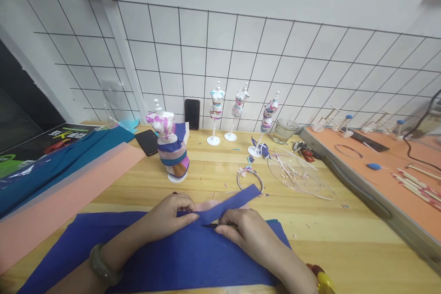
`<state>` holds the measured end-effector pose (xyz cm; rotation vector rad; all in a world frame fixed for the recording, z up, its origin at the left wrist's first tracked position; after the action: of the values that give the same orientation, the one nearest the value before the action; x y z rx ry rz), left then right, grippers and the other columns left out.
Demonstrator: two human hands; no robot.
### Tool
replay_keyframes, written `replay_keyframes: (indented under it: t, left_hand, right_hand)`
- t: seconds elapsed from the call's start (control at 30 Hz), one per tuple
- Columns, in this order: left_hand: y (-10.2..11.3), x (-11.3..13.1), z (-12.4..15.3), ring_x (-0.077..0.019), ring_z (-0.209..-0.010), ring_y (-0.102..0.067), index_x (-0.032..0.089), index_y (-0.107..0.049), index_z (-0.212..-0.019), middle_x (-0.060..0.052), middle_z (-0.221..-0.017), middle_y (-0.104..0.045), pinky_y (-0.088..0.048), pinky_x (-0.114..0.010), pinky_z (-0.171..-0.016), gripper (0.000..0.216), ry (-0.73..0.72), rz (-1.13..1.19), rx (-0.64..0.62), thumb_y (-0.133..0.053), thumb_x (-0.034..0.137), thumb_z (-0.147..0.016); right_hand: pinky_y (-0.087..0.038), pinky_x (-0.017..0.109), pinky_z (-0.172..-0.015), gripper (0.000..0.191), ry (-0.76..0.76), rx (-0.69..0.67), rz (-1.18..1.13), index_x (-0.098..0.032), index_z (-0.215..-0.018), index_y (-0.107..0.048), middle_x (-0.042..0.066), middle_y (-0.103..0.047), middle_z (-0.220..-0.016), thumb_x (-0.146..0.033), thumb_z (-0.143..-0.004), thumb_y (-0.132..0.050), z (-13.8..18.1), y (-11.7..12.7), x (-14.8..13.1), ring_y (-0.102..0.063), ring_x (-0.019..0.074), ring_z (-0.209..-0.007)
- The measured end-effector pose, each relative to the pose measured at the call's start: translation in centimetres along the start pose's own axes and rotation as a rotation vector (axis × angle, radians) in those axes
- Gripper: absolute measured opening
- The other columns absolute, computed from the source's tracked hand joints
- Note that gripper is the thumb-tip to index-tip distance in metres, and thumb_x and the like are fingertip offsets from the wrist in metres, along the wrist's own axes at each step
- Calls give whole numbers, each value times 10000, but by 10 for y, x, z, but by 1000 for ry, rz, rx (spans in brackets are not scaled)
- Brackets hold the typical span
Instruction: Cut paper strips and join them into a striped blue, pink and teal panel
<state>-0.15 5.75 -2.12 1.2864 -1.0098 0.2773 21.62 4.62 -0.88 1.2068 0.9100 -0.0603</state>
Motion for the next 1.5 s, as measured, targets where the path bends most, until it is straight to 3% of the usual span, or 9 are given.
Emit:
replay_keyframes:
  t: [0.63,0.97,1.5]
  left_hand:
    - [0,-2,-1,-136,-714,-601,182,-672,-743,9,-748,-680,-393,-209,-650,148,-8,16,-21,-578,277,-807]
    - [-2,-3,-1,-134,-708,-604,173,-673,-749,5,-746,-674,-397,-204,-633,147,-6,37,-15,-581,275,-802]
    - [-2,-5,-1,-133,-697,-608,173,-665,-709,9,-721,-684,-400,-204,-638,143,-19,51,-10,-582,257,-789]
  right_hand:
    - [-426,243,-661,225,6,-12,84,-233,-886,-672,4,-727,-846,-414,-897,-540,-2,0,-4,-644,173,-753]
    - [-401,243,-591,322,27,-50,225,-199,-851,-664,33,-716,-778,-469,-908,-498,-12,-7,-10,-646,179,-674]
    - [-399,248,-620,284,64,-32,214,-187,-858,-674,23,-726,-791,-431,-901,-535,-16,-13,-13,-655,176,-689]
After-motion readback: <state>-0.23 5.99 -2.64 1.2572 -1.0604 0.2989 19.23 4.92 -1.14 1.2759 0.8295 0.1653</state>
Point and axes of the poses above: each hand's wrist, its own z-axis away from the middle knuckle, its own y-axis out of the back of the hand, x = y × z, the point moved 2 cm from there along -z, towards the middle knuckle
